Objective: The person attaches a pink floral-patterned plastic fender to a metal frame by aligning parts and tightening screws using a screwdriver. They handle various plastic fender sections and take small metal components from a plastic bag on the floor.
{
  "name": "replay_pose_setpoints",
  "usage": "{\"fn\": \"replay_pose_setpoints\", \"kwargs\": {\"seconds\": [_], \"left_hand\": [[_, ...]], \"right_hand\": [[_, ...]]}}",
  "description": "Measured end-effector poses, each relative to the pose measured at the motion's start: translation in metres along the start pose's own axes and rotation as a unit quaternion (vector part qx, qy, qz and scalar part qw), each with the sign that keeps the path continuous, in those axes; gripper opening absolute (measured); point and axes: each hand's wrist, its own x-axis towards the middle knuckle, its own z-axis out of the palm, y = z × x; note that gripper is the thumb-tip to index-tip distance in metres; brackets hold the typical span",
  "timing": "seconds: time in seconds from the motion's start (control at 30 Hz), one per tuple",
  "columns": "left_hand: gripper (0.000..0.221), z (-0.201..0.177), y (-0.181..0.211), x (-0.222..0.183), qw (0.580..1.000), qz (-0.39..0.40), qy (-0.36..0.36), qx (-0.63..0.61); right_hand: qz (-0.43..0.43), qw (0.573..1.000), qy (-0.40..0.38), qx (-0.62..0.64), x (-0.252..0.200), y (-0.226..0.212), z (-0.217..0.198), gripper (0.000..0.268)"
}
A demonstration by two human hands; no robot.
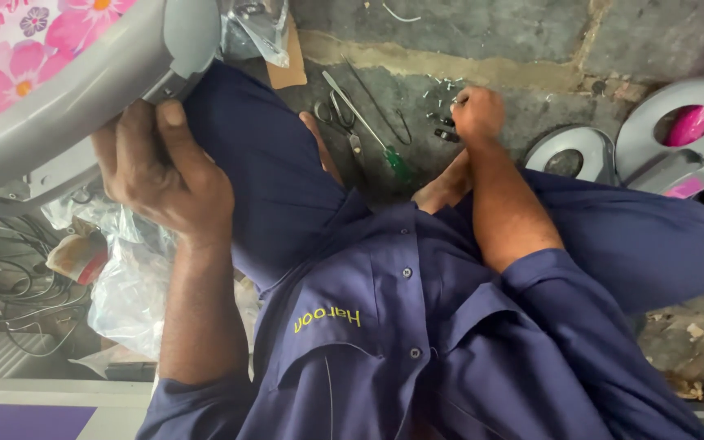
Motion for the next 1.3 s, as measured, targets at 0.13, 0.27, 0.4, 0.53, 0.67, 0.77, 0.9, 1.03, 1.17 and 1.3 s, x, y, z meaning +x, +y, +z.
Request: {"fn": "replay_pose_setpoints", "kwargs": {"seconds": [0.13, 0.27, 0.4, 0.53, 0.67, 0.77, 0.9, 1.03, 1.17, 1.3], "left_hand": [[0.025, 0.002, 0.0, 0.002, 1.0, -0.006, 0.016, -0.021], [0.014, 0.0, 0.004, 0.002, 0.998, -0.062, 0.025, -0.015], [0.01, -0.002, 0.01, 0.005, 0.997, -0.052, 0.049, -0.022], [0.011, -0.003, 0.015, 0.004, 0.995, -0.073, 0.052, -0.039], [0.013, -0.003, 0.017, 0.006, 0.993, -0.069, 0.066, -0.064], [0.012, -0.002, 0.018, 0.006, 0.993, -0.052, 0.076, -0.07], [0.011, -0.003, 0.017, 0.005, 0.993, -0.051, 0.071, -0.079], [0.01, -0.004, 0.016, 0.005, 0.994, -0.058, 0.06, -0.076], [0.011, -0.005, 0.015, 0.005, 0.992, -0.056, 0.066, -0.087], [0.011, -0.005, 0.016, 0.005, 0.993, -0.058, 0.056, -0.084]], "right_hand": [[-0.008, 0.996, -0.007, -0.083, 0.007, -0.005, 0.007, 0.013], [0.006, 0.991, -0.066, -0.121, 0.009, -0.014, -0.003, 0.02], [-0.061, 0.993, 0.049, -0.083, 0.01, -0.039, -0.025, 0.037], [-0.065, 0.968, -0.012, 0.24, 0.022, -0.101, -0.059, 0.023], [-0.107, 0.851, -0.134, 0.496, -0.003, -0.227, -0.152, 0.016], [-0.201, 0.805, -0.181, 0.528, -0.041, -0.305, -0.213, 0.012], [-0.322, 0.782, -0.19, 0.499, -0.062, -0.366, -0.244, 0.011], [-0.323, 0.774, -0.139, 0.527, -0.067, -0.391, -0.237, 0.011], [-0.348, 0.801, -0.089, 0.478, -0.07, -0.392, -0.233, 0.008], [-0.383, 0.806, -0.067, 0.445, -0.069, -0.392, -0.233, 0.009]]}}
